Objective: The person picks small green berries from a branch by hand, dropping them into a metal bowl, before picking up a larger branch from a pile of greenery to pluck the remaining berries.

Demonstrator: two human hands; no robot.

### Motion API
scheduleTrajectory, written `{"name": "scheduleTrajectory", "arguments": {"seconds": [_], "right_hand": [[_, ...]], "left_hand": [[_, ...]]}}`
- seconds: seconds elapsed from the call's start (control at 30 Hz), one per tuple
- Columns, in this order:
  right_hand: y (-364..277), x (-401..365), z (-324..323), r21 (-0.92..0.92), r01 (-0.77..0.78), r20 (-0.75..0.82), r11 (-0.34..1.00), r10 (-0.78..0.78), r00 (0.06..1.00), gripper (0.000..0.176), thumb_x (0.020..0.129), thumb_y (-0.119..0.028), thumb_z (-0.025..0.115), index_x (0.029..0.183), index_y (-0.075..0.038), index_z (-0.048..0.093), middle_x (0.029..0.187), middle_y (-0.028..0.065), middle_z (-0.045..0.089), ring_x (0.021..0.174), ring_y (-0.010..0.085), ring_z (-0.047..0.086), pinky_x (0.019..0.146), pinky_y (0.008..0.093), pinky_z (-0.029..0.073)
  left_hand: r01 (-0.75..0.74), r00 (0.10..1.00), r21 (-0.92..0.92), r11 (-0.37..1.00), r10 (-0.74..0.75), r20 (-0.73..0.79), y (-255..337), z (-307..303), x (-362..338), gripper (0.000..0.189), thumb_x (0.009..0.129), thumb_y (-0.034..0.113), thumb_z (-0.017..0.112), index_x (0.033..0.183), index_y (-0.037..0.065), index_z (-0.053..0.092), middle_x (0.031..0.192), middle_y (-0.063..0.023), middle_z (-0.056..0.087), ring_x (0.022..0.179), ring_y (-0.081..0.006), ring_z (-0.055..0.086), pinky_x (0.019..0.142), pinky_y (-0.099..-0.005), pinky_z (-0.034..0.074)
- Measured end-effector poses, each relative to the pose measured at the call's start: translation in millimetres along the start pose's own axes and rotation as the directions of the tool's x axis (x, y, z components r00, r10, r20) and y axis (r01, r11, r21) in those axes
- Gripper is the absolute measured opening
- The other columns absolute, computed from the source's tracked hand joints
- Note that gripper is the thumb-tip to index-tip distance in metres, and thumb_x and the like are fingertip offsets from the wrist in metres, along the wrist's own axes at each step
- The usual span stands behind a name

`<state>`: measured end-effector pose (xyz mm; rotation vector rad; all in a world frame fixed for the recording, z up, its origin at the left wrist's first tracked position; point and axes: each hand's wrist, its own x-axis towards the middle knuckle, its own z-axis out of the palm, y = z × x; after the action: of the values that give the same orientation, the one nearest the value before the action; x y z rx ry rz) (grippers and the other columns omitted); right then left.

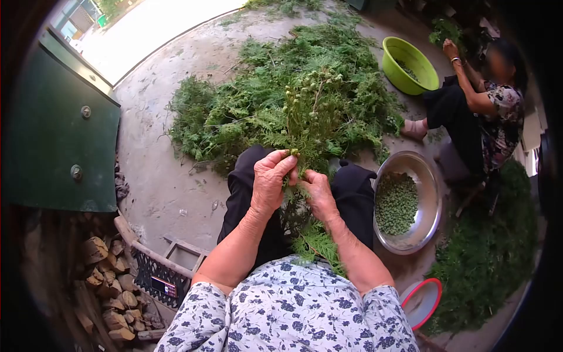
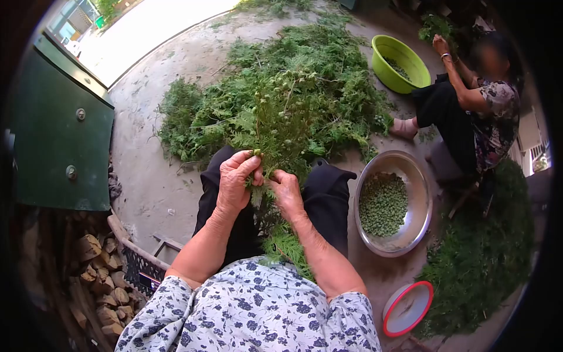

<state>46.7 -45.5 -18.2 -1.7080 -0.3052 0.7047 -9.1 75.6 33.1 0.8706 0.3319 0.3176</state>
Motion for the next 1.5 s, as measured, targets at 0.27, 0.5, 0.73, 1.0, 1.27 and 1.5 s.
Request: {"name": "scheduleTrajectory", "arguments": {"seconds": [0.27,0.5,0.73,1.0,1.27,1.5], "right_hand": [[-53,-18,-1,-0.142,0.473,-0.534,0.869,-0.470,0.703,0.019,0.085,-0.012,0.062,0.101,-0.002,0.057,0.082,0.0036,0.054,0.069,0.0106,0.054,0.063,0.0229,0.045],[-56,-10,-3,-0.301,0.614,-0.249,0.730,-0.682,0.688,0.015,0.077,-0.010,0.068,0.085,-0.002,0.060,0.074,0.0067,0.054,0.066,0.0191,0.055,0.060,0.0289,0.045],[-58,-14,-5,0.218,0.168,-0.149,0.961,-0.137,0.979,0.021,0.087,-0.024,0.060,0.079,-0.004,0.060,0.066,-0.0015,0.052,0.053,0.0062,0.048,0.047,0.0206,0.039],[-58,-11,-27,0.618,0.049,-0.064,0.785,-0.013,0.998,0.030,0.090,-0.033,0.056,0.084,-0.004,0.056,0.068,0.0009,0.054,0.052,0.0087,0.052,0.042,0.0206,0.041],[-56,-11,-39,0.515,0.058,-0.006,0.855,-0.064,0.998,0.014,0.087,-0.010,0.056,0.099,-0.003,0.058,0.073,0.0005,0.057,0.060,0.0065,0.053,0.052,0.0178,0.040],[-47,7,-16,-0.301,0.314,-0.087,0.901,-0.354,0.931,0.033,0.084,-0.016,0.060,0.111,0.002,0.057,0.101,0.0191,0.064,0.089,0.0218,0.064,0.078,0.0313,0.048]], "left_hand": [[-0.006,0.999,0.237,0.972,0.016,-0.040,-1,4,-5,0.012,0.086,0.008,0.058,0.091,-0.002,0.060,0.061,0.0034,0.050,0.049,-0.0026,0.040,0.043,-0.0183,0.029],[-0.110,0.993,0.481,0.870,0.117,0.016,-9,2,-6,0.010,0.083,0.008,0.061,0.081,-0.002,0.062,0.060,0.0055,0.048,0.051,-0.0018,0.039,0.046,-0.0187,0.029],[0.020,1.000,0.425,0.905,-0.015,-0.015,4,2,-8,0.008,0.078,0.009,0.064,0.077,0.001,0.063,0.059,0.0046,0.050,0.052,-0.0027,0.040,0.046,-0.0205,0.030],[0.202,0.979,0.103,0.974,-0.202,-0.009,6,6,-8,0.005,0.077,0.005,0.062,0.077,0.001,0.061,0.059,0.0070,0.044,0.047,-0.0021,0.033,0.043,-0.0200,0.027],[0.256,0.959,0.044,0.966,-0.259,0.114,4,0,-12,0.004,0.073,0.004,0.060,0.074,0.001,0.058,0.056,0.0051,0.042,0.044,-0.0038,0.029,0.043,-0.0202,0.024],[0.240,0.941,0.245,0.939,-0.287,0.179,6,2,-14,0.012,0.071,0.011,0.063,0.068,0.001,0.058,0.053,0.0054,0.040,0.045,-0.0032,0.031,0.043,-0.0204,0.021]]}}
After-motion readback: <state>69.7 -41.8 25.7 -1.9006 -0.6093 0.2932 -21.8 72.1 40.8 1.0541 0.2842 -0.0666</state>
